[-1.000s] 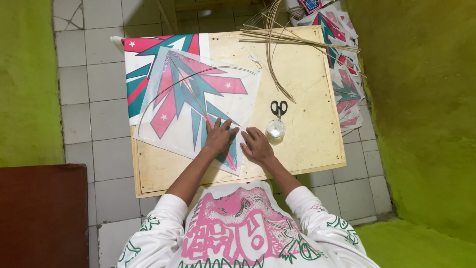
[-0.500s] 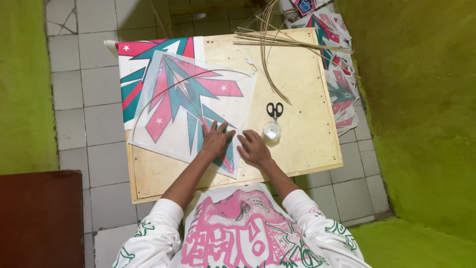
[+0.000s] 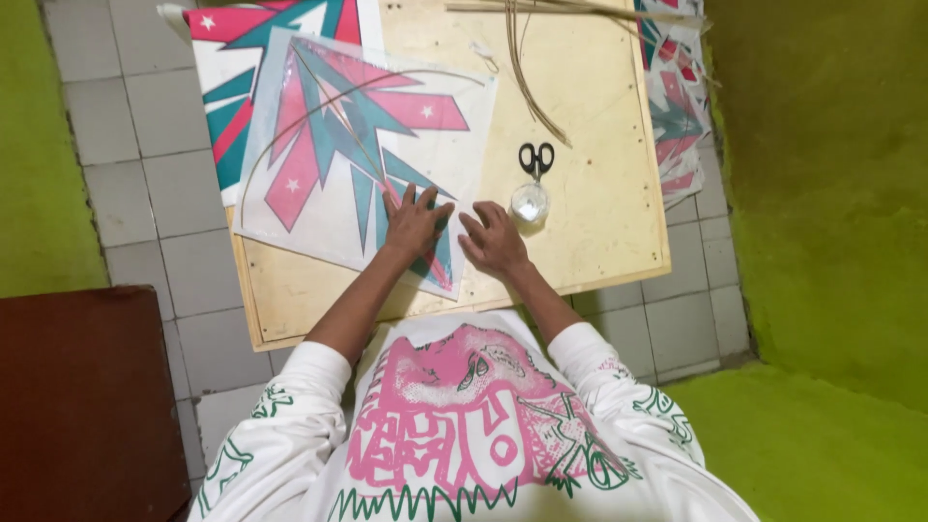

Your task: Assembling a kite by applying glue to the edges of the paper sail and folding them over the bamboo frame.

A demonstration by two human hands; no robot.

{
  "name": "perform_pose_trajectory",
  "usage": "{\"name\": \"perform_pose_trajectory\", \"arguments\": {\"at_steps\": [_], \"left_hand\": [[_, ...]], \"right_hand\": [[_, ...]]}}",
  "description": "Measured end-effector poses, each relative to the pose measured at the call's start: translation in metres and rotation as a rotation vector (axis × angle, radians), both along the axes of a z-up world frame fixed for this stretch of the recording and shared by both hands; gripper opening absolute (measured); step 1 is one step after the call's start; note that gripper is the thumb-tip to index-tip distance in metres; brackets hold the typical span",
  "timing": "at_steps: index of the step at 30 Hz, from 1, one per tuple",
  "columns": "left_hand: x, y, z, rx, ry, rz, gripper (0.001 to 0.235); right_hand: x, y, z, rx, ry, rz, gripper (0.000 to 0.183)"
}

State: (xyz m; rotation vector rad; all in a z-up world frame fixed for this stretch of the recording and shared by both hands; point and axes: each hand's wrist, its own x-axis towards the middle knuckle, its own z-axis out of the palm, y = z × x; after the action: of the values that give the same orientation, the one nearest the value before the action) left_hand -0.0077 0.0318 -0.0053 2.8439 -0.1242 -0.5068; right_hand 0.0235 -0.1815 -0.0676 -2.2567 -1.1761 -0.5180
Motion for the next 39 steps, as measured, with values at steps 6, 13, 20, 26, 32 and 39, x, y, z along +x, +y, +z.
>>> {"name": "perform_pose_trajectory", "arguments": {"at_steps": [6,13,20,26,32,39], "left_hand": [[-0.002,0.003,-0.017,-0.016,0.004,-0.015,0.059],[-0.003,0.002,-0.019,-0.034,0.007,0.003,0.059],[-0.002,0.001,-0.015,-0.04,0.03,0.02,0.059],[-0.004,0.0,-0.001,-0.036,0.056,0.026,0.059],[-0.003,0.002,-0.003,-0.05,0.034,0.021,0.059],[-0.006,0.003,-0.008,-0.046,0.016,0.011,0.058]], "right_hand": [[-0.013,0.002,0.019,-0.01,0.011,0.009,0.031],[-0.01,0.004,0.013,-0.078,0.14,-0.105,0.045],[-0.01,-0.001,0.009,-0.067,0.085,-0.037,0.037],[-0.011,0.009,0.028,-0.077,0.144,-0.121,0.039],[-0.013,0.002,0.024,-0.04,0.152,-0.073,0.035],[-0.011,0.005,0.022,-0.093,0.233,-0.141,0.038]]}}
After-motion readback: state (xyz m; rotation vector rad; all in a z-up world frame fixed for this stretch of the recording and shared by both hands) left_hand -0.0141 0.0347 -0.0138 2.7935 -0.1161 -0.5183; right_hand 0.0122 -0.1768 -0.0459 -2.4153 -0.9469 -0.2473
